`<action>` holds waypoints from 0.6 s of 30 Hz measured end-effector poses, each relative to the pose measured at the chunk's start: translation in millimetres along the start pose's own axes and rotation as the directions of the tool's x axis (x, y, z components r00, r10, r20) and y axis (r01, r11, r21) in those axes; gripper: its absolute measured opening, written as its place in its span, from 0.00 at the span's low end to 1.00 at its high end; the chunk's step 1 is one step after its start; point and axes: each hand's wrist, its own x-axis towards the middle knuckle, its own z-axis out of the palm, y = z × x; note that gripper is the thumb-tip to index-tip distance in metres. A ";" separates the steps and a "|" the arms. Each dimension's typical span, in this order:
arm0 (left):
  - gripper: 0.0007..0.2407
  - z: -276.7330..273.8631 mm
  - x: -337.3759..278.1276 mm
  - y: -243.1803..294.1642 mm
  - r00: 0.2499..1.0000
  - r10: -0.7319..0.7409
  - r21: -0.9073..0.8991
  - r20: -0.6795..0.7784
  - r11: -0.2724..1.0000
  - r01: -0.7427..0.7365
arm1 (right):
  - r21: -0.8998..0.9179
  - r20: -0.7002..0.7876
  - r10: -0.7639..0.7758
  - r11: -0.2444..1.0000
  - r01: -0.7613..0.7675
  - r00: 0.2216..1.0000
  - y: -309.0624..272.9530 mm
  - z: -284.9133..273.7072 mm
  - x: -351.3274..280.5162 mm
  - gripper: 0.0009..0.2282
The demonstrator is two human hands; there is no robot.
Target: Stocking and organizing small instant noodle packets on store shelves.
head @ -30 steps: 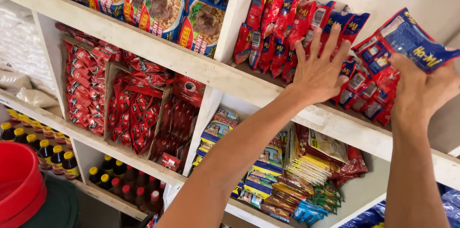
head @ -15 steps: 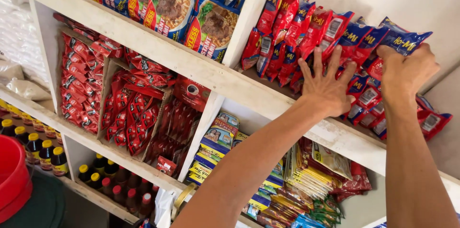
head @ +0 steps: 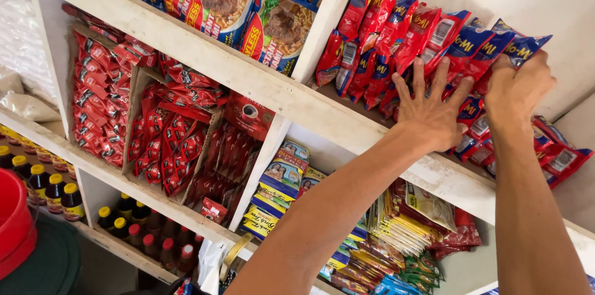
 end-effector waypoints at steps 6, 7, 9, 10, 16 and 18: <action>0.39 3.8 2.5 -0.1 1.000 0.001 0.003 -0.016 1.000 -0.001 | -0.009 -0.002 -0.057 0.998 0.057 0.998 11.5 13.9 4.2 0.09; 0.39 3.4 2.4 0.0 1.000 0.002 0.004 -0.017 1.000 -0.002 | -0.009 -0.004 -0.057 0.998 0.057 0.998 3.2 9.5 3.0 0.09; 0.39 2.9 2.1 -0.1 1.000 -0.003 -0.002 -0.018 1.000 0.003 | 0.104 -0.005 -0.070 0.992 0.070 0.998 -13.5 1.0 0.1 0.12; 0.39 3.1 2.6 -0.3 1.000 -0.002 -0.002 -0.018 1.000 0.002 | 0.103 -0.006 -0.070 0.992 0.070 0.998 -12.8 1.2 1.5 0.12; 0.39 3.3 3.3 0.2 1.000 0.001 -0.020 -0.003 1.000 -0.001 | 0.026 0.164 0.108 0.993 -0.114 0.980 -3.4 -7.6 3.6 0.11; 0.40 0.6 2.1 -0.4 1.000 -0.004 -0.005 -0.001 1.000 0.004 | 0.173 0.329 0.259 0.929 -0.327 0.908 -21.2 -25.9 3.3 0.15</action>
